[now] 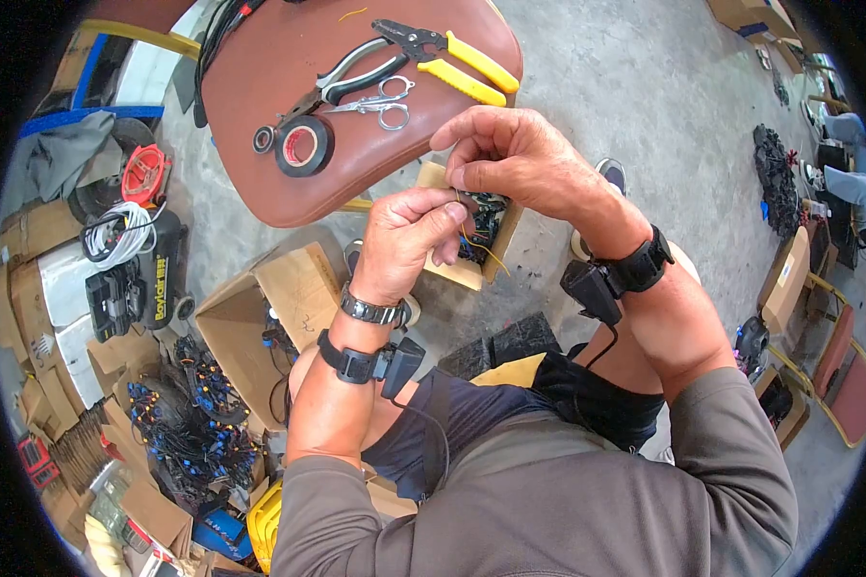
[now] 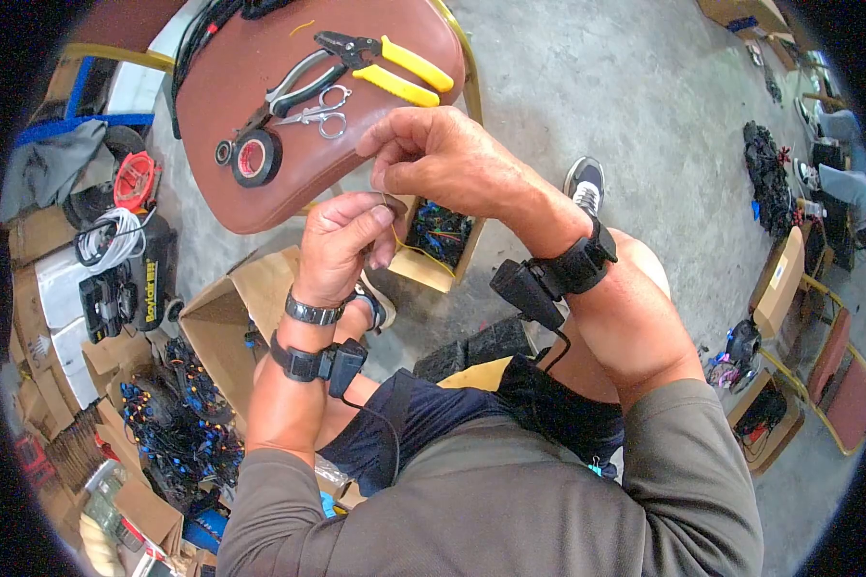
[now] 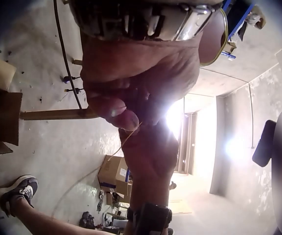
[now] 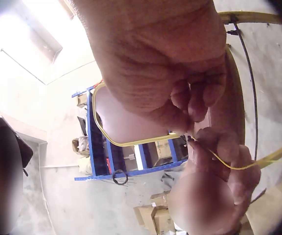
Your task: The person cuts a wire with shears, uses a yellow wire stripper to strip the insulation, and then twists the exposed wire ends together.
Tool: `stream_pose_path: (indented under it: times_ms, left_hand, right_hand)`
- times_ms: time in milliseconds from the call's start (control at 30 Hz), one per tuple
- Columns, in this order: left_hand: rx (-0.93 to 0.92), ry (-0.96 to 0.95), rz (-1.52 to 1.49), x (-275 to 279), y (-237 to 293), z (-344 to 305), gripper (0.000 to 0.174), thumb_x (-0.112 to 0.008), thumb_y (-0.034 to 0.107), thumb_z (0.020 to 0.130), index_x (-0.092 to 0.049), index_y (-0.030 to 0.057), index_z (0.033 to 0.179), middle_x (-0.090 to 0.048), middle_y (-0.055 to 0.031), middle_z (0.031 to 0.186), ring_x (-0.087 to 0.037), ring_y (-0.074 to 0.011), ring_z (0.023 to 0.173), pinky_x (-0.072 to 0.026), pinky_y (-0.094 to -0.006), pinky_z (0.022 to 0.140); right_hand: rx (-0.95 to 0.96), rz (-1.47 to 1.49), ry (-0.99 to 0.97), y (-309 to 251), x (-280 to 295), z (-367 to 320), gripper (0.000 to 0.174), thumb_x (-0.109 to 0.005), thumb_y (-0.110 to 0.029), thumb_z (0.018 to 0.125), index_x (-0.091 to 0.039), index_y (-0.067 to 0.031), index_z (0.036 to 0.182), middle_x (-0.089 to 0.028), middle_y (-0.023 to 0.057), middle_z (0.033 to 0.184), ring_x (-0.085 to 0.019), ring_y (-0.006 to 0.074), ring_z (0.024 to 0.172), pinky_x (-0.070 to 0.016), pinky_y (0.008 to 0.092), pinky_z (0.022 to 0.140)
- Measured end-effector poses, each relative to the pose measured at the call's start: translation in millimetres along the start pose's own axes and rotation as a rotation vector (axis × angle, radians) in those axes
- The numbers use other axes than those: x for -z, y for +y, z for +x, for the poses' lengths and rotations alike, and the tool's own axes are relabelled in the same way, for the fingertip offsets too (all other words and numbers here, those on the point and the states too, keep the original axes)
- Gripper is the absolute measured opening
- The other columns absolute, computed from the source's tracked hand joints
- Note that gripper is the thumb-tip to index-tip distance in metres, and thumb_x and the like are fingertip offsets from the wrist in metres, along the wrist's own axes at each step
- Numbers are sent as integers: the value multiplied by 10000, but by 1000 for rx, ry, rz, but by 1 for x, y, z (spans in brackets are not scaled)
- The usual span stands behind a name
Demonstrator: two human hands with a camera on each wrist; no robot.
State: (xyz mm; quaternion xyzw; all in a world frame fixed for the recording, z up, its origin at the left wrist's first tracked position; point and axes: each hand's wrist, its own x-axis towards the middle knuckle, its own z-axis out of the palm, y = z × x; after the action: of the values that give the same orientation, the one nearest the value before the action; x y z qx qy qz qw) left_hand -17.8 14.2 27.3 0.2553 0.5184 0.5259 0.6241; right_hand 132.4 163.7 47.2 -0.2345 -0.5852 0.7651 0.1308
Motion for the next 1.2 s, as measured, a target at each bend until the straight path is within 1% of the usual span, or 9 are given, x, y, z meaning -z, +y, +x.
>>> stream_pose_path:
  times_ms: [133,233,333,633,833,933,1033,1133,1200]
  left_hand:
    - [-46,-11,11,2,-4,2,129,-704,102,924,-717,-11,983,-707,-70,857,-597,-105,575,-412,-223,487]
    - [-35,-16,2,2,0,1,92,-724,72,911,-731,-6,959,-681,-3,847,-570,-68,626,-441,-207,557]
    - [-23,22,89,2,2,2,76,-753,48,877,-733,-2,932,-673,3,826,-555,-59,632,-434,-203,563]
    - [-61,71,147,-1,4,1,100,-781,-35,811,-696,17,825,-665,15,812,-600,-63,748,-504,-232,687]
    - [-48,138,229,-5,5,2,118,-791,-38,802,-688,19,812,-666,15,798,-599,-61,738,-508,-232,683]
    - [-67,147,224,-4,0,3,132,-797,-33,806,-677,23,810,-664,9,777,-590,-52,689,-498,-219,625]
    - [15,164,238,-4,3,3,145,-802,-24,811,-666,26,816,-663,-2,760,-589,-50,631,-483,-209,556]
    - [-8,151,195,-6,3,2,111,-761,-11,841,-657,29,841,-652,-11,731,-600,-78,576,-459,-211,485]
    - [-50,118,105,-4,-1,2,82,-744,-4,860,-669,13,891,-665,-30,743,-620,-104,580,-482,-231,489]
  right_hand:
    - [13,8,-10,-2,-1,-1,311,-666,1,851,-646,32,1160,-694,44,858,-632,95,805,-522,265,777]
    - [25,-23,-7,-1,-2,-1,327,-670,6,841,-642,33,1165,-694,43,846,-630,93,790,-521,264,767]
    - [32,-85,-18,0,-1,-1,363,-657,54,859,-639,-18,1214,-694,9,858,-637,57,811,-512,226,758]
    - [58,-130,-14,-4,-5,-2,374,-676,45,846,-629,-5,1213,-684,7,850,-613,56,792,-505,235,728]
    - [88,-155,9,-3,-7,-1,357,-688,36,845,-634,-3,1196,-679,5,849,-601,54,780,-501,232,706]
    - [87,-168,14,-3,-7,-2,354,-689,36,847,-635,-5,1194,-680,6,849,-601,52,780,-499,226,698]
    - [101,-171,12,0,-7,-1,349,-693,34,851,-637,-10,1192,-681,7,849,-602,51,783,-496,221,696]
    - [123,-198,12,1,-6,0,341,-699,29,857,-640,-12,1191,-681,6,852,-604,51,787,-497,223,701]
    - [124,-213,25,-1,-5,0,339,-702,25,860,-641,-14,1191,-682,5,855,-606,51,791,-500,226,707]
